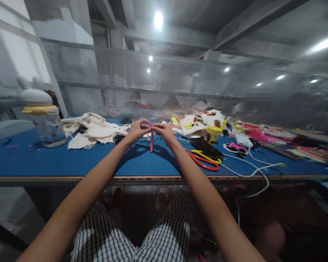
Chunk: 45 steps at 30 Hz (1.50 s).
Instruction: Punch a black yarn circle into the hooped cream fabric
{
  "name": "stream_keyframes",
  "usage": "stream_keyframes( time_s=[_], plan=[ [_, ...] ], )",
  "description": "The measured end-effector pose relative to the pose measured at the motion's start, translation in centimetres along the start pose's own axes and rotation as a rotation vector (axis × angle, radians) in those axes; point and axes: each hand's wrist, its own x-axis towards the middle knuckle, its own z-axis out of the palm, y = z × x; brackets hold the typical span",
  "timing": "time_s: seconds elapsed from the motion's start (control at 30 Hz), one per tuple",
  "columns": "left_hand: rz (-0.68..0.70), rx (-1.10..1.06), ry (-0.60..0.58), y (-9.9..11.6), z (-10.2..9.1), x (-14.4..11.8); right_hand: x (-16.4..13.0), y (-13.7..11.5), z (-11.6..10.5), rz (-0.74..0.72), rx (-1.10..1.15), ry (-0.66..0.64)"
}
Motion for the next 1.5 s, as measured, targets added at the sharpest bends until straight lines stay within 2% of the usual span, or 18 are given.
stream_keyframes(
  time_s=[0.17,0.4,0.53,0.8,1.0,1.27,1.5],
  plan=[
    [0.022,0.054,-0.021,-0.3,0.1,0.1,0.6,0.8,-0.1,-0.062,-0.131,0.045],
    [0.146,0.182,0.017,-0.6,0.1,0.2,0.5,0.7,0.2,-0.303,-0.581,0.136],
    [0.175,0.212,0.039,-0.2,0.4,0.0,0.1,0.4,0.6,-0.319,-0.678,0.152],
    [0.187,0.164,0.113,0.1,1.1,-0.3,0.4,1.2,0.4,-0.222,-0.434,0.118],
    [0.205,0.174,0.159,0.2,1.5,-0.6,0.4,1.2,0.5,-0.208,-0.290,0.075],
    [0.239,0.210,0.192,0.4,1.6,-0.7,0.2,0.7,0.7,-0.153,-0.183,0.048],
    [0.253,0.253,0.216,0.6,1.8,-0.9,0.3,1.0,0.9,-0.152,-0.171,0.110]
  ],
)
